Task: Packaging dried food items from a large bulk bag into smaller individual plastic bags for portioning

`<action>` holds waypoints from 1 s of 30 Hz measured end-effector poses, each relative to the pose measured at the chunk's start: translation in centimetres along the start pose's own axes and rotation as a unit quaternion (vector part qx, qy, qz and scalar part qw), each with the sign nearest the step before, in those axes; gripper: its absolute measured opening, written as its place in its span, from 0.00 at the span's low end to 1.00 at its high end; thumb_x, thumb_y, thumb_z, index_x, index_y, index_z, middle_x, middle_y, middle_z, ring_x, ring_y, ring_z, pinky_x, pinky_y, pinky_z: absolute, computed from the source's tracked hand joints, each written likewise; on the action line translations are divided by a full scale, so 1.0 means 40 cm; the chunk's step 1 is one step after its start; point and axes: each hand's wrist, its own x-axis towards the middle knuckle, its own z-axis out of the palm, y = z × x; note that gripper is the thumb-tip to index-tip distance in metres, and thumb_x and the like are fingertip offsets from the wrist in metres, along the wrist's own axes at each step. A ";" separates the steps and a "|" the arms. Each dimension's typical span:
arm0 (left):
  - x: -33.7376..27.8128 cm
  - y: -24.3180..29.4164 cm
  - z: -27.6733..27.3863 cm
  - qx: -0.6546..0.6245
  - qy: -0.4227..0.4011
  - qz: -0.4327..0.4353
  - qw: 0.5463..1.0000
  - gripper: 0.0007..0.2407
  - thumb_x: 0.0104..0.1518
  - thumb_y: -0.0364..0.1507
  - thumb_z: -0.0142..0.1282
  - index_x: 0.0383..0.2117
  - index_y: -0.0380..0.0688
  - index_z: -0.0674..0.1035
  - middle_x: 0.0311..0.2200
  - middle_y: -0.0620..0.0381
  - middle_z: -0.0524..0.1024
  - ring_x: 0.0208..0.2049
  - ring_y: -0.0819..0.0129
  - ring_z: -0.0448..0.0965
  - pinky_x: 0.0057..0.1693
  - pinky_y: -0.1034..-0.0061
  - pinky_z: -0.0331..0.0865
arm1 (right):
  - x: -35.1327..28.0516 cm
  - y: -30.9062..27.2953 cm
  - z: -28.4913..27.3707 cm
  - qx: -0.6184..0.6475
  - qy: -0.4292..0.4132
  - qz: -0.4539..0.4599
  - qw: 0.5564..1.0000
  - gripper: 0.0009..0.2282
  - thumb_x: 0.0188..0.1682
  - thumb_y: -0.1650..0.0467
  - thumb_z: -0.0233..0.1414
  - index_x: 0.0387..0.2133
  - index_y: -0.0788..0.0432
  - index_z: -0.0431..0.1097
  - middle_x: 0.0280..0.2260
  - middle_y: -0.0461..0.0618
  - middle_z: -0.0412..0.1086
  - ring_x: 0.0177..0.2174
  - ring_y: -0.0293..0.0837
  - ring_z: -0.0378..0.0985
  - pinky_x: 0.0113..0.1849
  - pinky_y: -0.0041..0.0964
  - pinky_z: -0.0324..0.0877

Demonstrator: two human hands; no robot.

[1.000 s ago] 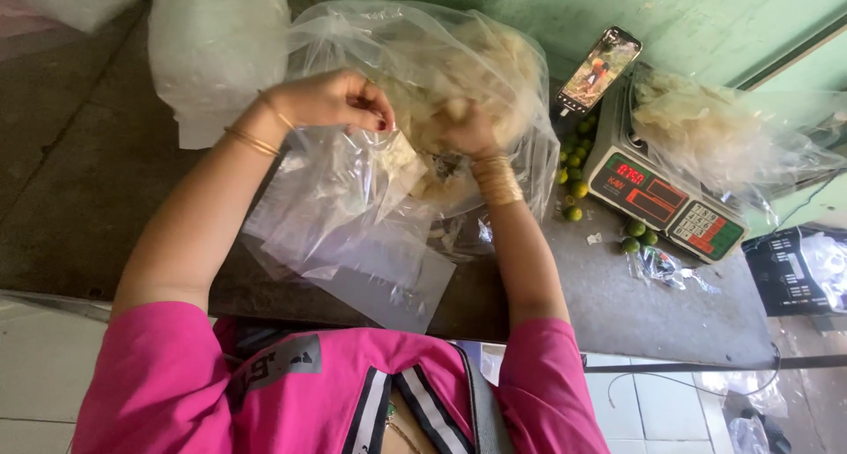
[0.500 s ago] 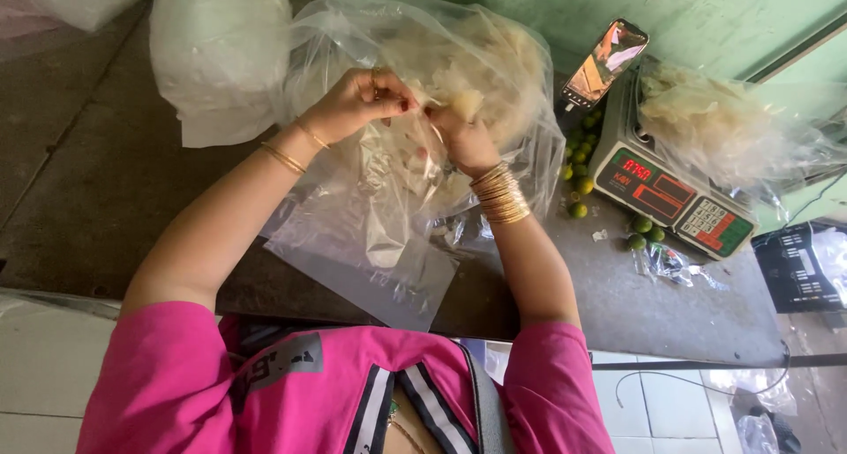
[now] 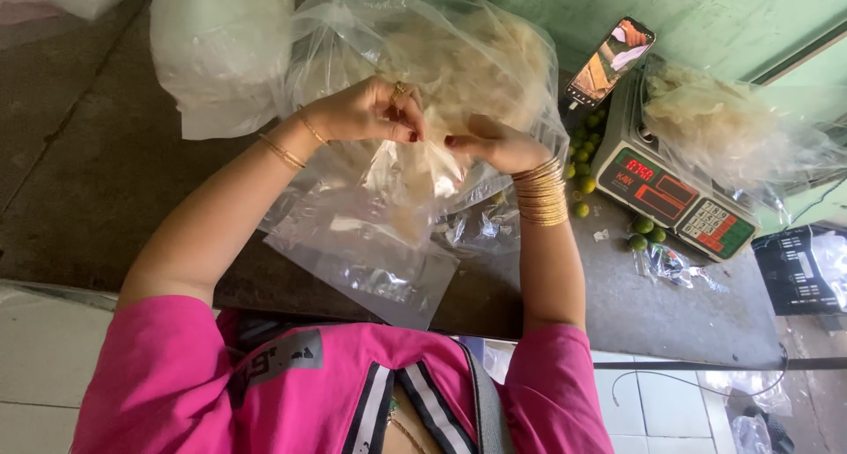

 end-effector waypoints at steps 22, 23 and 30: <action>-0.005 0.000 -0.001 0.018 -0.014 -0.006 1.000 0.06 0.56 0.24 0.67 0.38 0.43 0.86 0.30 0.62 0.71 0.32 0.79 0.70 0.42 0.82 0.68 | 0.006 -0.106 0.004 0.074 0.084 -0.147 0.983 0.10 0.58 0.68 0.47 0.39 0.61 0.74 0.29 0.50 0.75 0.24 0.38 0.76 0.28 0.27 0.71; -0.005 0.006 -0.001 0.024 -0.013 -0.009 1.000 0.05 0.56 0.24 0.67 0.37 0.44 0.86 0.31 0.63 0.71 0.33 0.79 0.69 0.42 0.82 0.67 | 0.039 -0.062 0.000 0.005 0.162 -0.194 0.968 0.05 0.53 0.73 0.57 0.40 0.59 0.76 0.28 0.49 0.75 0.26 0.39 0.75 0.30 0.27 0.70; -0.016 -0.022 -0.014 0.035 -0.024 -0.026 0.999 0.05 0.56 0.24 0.66 0.37 0.42 0.86 0.29 0.63 0.73 0.31 0.79 0.69 0.41 0.81 0.67 | 0.133 0.075 0.112 -0.083 0.128 -0.184 0.971 0.18 0.40 0.64 0.61 0.44 0.57 0.77 0.27 0.59 0.73 0.29 0.62 0.77 0.36 0.48 0.72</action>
